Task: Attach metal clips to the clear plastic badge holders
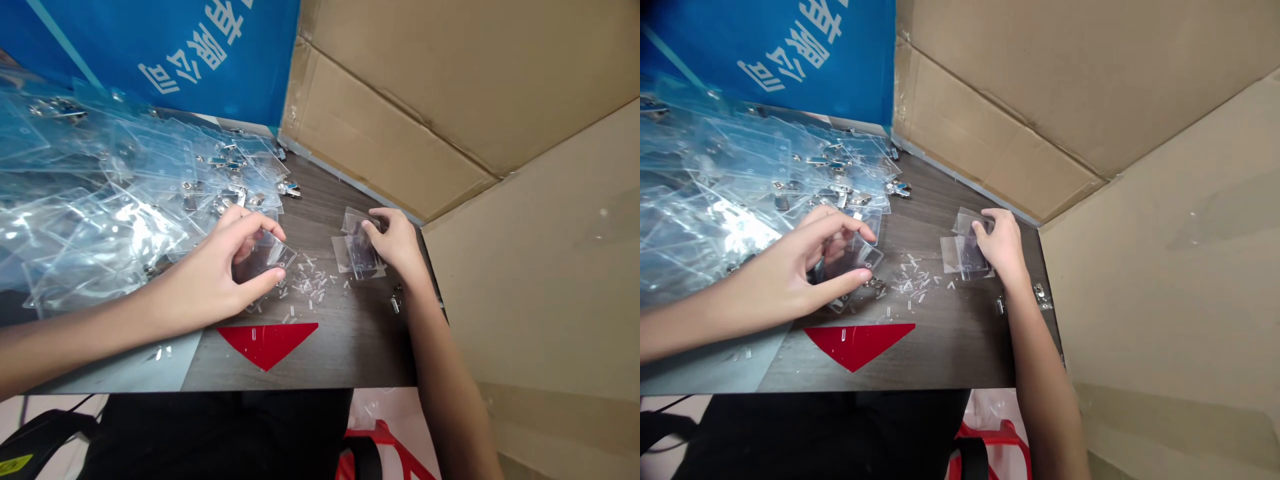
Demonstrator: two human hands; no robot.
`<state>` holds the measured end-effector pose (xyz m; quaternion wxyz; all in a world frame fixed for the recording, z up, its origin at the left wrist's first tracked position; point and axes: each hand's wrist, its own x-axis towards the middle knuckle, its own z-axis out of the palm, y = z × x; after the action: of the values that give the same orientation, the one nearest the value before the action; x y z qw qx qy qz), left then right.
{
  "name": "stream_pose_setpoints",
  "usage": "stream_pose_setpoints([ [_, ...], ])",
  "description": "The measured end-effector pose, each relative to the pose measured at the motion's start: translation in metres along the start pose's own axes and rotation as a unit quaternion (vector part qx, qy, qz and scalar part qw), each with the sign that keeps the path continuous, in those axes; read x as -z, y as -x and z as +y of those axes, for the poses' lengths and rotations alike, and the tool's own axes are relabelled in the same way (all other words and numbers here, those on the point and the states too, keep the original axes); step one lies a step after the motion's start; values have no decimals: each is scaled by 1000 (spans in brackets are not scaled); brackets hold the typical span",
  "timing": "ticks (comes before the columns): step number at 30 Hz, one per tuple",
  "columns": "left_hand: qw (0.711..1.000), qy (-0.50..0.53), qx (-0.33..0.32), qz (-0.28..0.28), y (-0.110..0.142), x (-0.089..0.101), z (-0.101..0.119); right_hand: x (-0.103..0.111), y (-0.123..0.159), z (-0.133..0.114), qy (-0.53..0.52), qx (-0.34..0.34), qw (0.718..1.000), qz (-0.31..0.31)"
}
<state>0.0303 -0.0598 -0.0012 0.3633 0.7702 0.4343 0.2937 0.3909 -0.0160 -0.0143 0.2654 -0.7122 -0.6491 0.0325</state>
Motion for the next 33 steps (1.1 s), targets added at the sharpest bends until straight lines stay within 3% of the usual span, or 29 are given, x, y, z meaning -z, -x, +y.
stream_pose_setpoints([
  [6, 1000, 2, -7, -2, 1, 1, -2, 14, -4, 2, -6, 68, 991, -113],
  [15, 1000, 18, -4, 0, 0, -1, 1, 16, -8, 1, 17, 84, 989, -124],
  [22, 1000, -14, -9, -4, -3, -2, -2, 13, -14, 15, 8, 111, 984, -137],
  [33, 999, -34, -13, -20, -3, -3, 5, 15, -20, 23, -3, 19, 980, -198],
])
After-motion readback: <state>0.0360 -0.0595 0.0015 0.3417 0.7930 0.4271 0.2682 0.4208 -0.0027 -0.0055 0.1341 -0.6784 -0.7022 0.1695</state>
